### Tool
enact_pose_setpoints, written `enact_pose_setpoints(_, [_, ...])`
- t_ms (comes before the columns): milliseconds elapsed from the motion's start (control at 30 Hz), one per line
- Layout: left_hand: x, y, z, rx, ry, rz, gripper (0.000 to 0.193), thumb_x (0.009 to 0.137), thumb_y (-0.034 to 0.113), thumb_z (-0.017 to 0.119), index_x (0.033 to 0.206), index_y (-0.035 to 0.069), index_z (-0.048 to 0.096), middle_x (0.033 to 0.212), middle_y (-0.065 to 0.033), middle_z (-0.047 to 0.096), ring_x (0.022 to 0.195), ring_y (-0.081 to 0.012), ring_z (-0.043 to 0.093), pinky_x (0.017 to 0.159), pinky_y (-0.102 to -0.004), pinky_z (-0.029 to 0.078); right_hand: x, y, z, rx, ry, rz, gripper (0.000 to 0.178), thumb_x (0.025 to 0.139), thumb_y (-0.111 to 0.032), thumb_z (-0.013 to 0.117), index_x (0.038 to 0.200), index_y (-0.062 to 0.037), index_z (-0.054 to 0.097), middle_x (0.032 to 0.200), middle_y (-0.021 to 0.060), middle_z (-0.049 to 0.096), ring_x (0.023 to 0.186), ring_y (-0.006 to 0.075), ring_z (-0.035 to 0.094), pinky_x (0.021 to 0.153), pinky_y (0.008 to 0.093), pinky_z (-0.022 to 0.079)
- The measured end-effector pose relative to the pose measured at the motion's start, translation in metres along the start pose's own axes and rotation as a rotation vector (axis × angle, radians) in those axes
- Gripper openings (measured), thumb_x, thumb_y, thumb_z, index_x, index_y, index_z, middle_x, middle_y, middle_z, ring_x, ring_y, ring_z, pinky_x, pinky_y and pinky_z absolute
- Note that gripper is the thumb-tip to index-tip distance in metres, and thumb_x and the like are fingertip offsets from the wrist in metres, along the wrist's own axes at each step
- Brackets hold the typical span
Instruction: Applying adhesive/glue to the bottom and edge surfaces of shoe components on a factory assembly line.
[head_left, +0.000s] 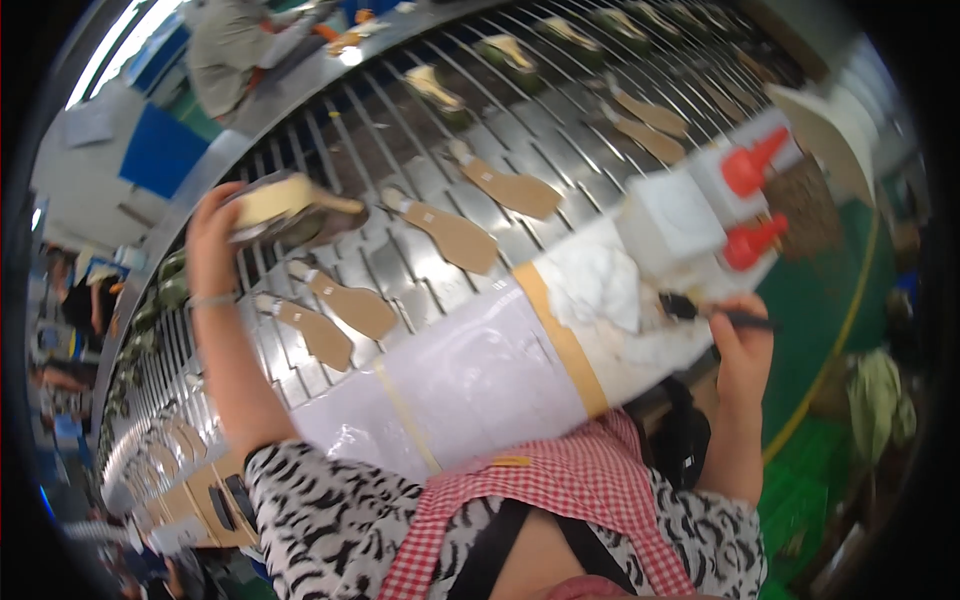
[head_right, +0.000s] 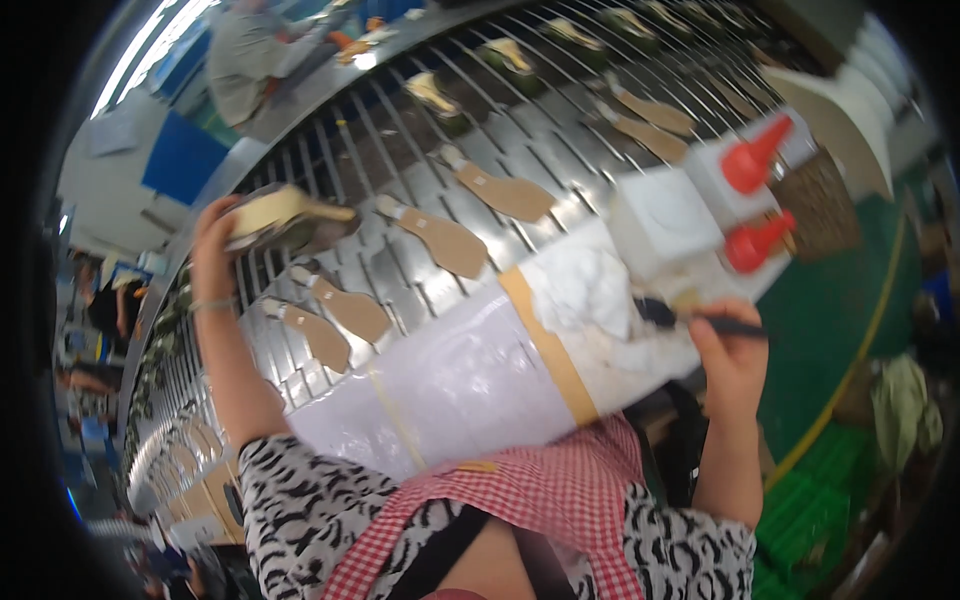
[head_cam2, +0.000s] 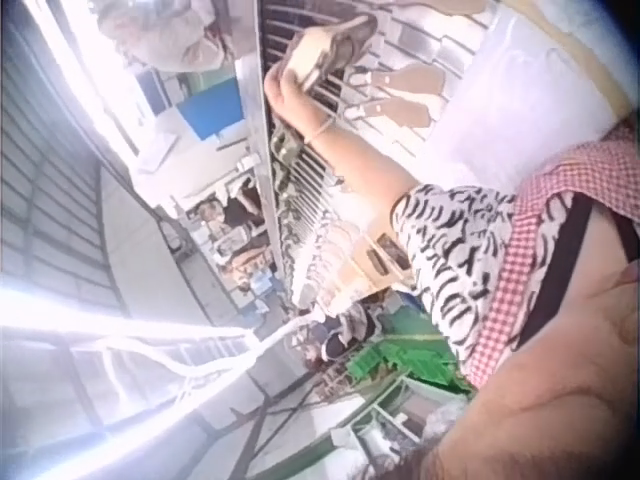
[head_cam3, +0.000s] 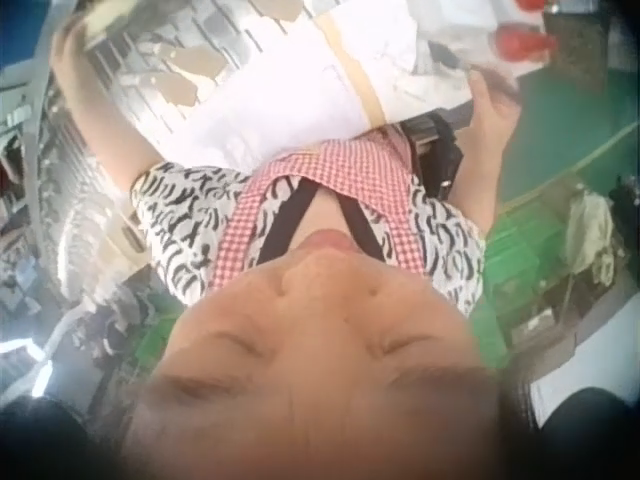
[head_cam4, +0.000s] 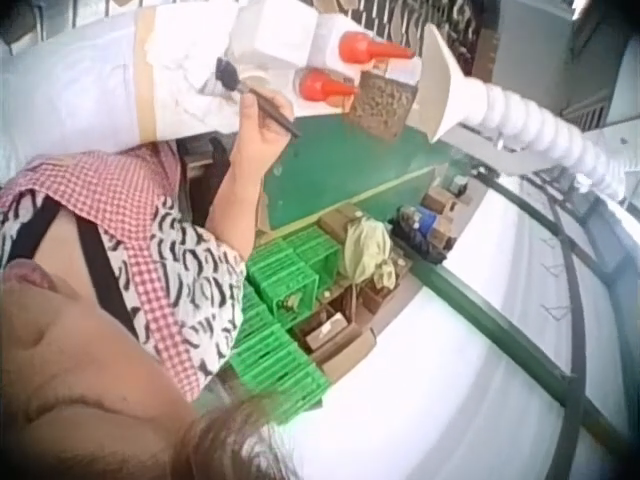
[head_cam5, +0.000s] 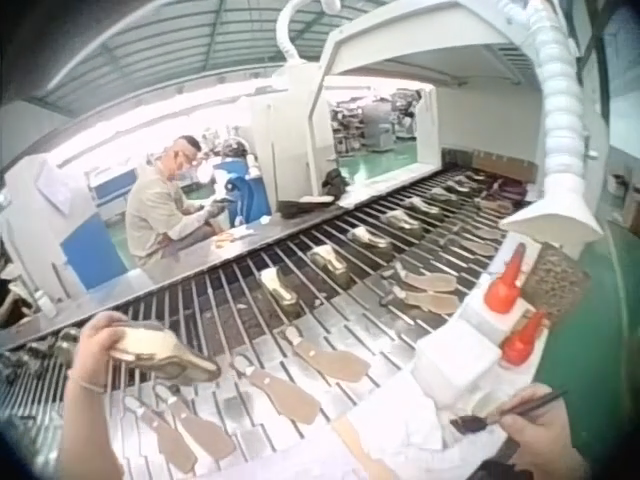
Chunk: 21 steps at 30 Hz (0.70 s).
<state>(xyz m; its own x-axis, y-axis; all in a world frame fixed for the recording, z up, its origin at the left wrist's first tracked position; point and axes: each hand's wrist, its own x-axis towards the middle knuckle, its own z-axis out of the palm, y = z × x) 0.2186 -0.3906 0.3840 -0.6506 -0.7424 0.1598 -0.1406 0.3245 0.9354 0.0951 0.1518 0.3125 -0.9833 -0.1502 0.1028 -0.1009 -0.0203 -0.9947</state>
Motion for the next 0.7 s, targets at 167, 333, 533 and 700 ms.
enact_pose_setpoints(167, [-0.06,0.017,-0.031,-0.136,-0.549,-0.264,0.026,0.082,0.013,0.05,0.104,0.0,0.056,0.093,-0.0068,0.063,0.085,-0.0143,0.062,0.077,-0.0236,0.048,0.026,-0.006,-0.02,-0.468,-0.044,-0.142,0.017,0.076,-0.006,0.074,0.088,-0.0007,0.064,0.081,0.0014,0.063,0.077,0.0087,0.056,0.07,0.0233,0.043])
enact_pose_setpoints(333, [-0.109,-0.045,0.003,-0.02,-0.502,-0.532,0.031,0.088,0.03,0.051,0.097,0.002,0.061,0.083,-0.0036,0.062,0.066,-0.0116,0.058,0.061,-0.024,0.048,0.037,0.008,-0.029,-0.739,-0.096,-0.065,0.019,0.074,-0.008,0.073,0.09,-0.0017,0.064,0.08,0.0005,0.063,0.072,0.0075,0.052,0.065,0.0227,0.041])
enact_pose_setpoints(533, [-0.2,-0.085,0.036,0.018,-0.702,-0.384,0.058,0.078,0.032,0.073,0.121,0.001,0.049,0.099,-0.0062,0.062,0.086,-0.015,0.06,0.075,-0.027,0.049,0.042,0.019,-0.031,-0.834,-0.192,-0.145,0.02,0.07,-0.012,0.071,0.087,-0.0021,0.065,0.077,0.0112,0.066,0.062,0.0221,0.06,0.06,0.0334,0.046])
enact_pose_setpoints(700, [-0.22,-0.075,0.054,0.046,-0.732,-0.654,0.055,0.072,0.019,0.075,0.119,0.0,0.052,0.102,-0.0059,0.061,0.093,-0.0151,0.058,0.084,-0.0292,0.045,0.041,0.015,-0.033,-0.809,-0.209,-0.083,0.02,0.07,-0.013,0.07,0.085,-0.0014,0.065,0.075,0.012,0.066,0.065,0.0238,0.063,0.062,0.0336,0.047])
